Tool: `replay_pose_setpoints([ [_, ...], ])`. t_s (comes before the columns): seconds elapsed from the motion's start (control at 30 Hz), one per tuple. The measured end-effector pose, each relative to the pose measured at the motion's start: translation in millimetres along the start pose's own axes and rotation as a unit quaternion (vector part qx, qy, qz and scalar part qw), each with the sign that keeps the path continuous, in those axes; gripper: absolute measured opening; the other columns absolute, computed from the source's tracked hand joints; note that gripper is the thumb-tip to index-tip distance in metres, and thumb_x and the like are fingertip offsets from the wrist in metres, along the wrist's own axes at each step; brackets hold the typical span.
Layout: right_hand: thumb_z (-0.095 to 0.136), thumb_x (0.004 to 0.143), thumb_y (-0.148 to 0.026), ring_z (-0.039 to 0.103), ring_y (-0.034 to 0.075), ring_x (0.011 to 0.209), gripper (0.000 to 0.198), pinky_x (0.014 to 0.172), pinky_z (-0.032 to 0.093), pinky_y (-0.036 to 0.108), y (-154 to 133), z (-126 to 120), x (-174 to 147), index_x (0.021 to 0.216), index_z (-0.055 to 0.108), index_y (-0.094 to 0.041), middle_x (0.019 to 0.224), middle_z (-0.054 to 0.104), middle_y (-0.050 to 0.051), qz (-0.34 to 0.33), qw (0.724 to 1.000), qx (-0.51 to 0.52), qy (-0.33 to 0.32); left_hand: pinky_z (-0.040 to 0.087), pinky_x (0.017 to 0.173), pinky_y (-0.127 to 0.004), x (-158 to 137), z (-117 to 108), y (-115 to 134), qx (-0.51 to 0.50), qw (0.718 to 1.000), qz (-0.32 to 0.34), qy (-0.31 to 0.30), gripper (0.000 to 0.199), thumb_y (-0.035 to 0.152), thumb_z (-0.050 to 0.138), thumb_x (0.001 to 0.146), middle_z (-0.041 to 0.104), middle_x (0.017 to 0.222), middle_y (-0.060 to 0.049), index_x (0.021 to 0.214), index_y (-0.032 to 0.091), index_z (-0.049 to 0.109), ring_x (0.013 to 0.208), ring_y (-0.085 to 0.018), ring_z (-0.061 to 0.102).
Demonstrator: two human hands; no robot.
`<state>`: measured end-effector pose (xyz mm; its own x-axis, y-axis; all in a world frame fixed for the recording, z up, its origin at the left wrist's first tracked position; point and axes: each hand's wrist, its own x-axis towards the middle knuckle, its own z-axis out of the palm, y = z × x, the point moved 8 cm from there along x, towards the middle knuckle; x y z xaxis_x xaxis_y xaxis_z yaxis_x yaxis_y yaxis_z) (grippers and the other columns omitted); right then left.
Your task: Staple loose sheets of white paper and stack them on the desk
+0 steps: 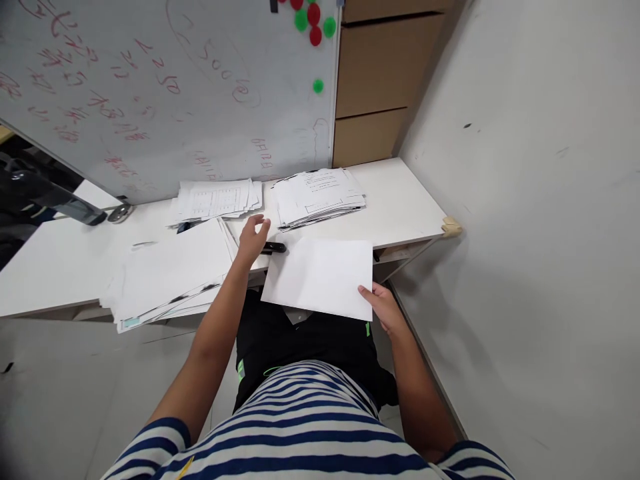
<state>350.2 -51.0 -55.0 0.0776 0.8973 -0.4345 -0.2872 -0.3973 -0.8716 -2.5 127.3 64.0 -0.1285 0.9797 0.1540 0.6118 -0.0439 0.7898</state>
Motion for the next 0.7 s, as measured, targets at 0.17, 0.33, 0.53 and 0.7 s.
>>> replay_pose_setpoints([
  [0.17,0.090,0.060,-0.048,0.073,0.021,0.071,0.047,0.066,0.060,0.032,-2,-4,3,0.095,0.077,-0.019,0.088,0.079,0.006,-0.008,0.999,-0.001,0.044,0.023,0.115,-0.055,24,33,20,0.085,0.996,0.022,0.014,0.040,0.050,0.048,0.094,0.062,0.130,-0.015,0.121,0.022,0.060,0.132,-0.034,0.047],
  [0.33,0.089,0.060,-0.050,0.073,0.022,0.073,0.046,0.068,0.060,0.035,-7,-5,-2,0.093,0.078,-0.020,0.087,0.079,0.005,-0.031,0.998,-0.009,0.061,0.015,0.114,-0.065,28,69,11,0.163,0.986,0.038,-0.010,0.042,0.049,0.049,0.094,0.057,0.133,-0.022,0.121,0.018,0.058,0.141,-0.040,0.033],
  [0.53,0.086,0.065,-0.050,0.073,0.021,0.075,0.041,0.066,0.058,0.031,-21,-7,-8,0.094,0.077,-0.022,0.093,0.079,0.005,-0.051,0.994,-0.025,0.097,0.016,0.114,-0.065,28,75,2,0.183,0.982,0.024,-0.025,0.047,0.052,0.046,0.094,0.055,0.134,-0.024,0.123,0.016,0.058,0.145,-0.043,0.026],
  [0.7,0.085,0.066,-0.049,0.071,0.021,0.071,0.038,0.062,0.056,0.030,-32,1,-3,0.092,0.077,-0.023,0.089,0.078,0.005,-0.060,0.993,-0.024,0.101,0.011,0.116,-0.065,29,81,-1,0.183,0.982,0.022,-0.032,0.053,0.054,0.045,0.094,0.051,0.141,-0.026,0.126,0.013,0.058,0.148,-0.044,0.020],
])
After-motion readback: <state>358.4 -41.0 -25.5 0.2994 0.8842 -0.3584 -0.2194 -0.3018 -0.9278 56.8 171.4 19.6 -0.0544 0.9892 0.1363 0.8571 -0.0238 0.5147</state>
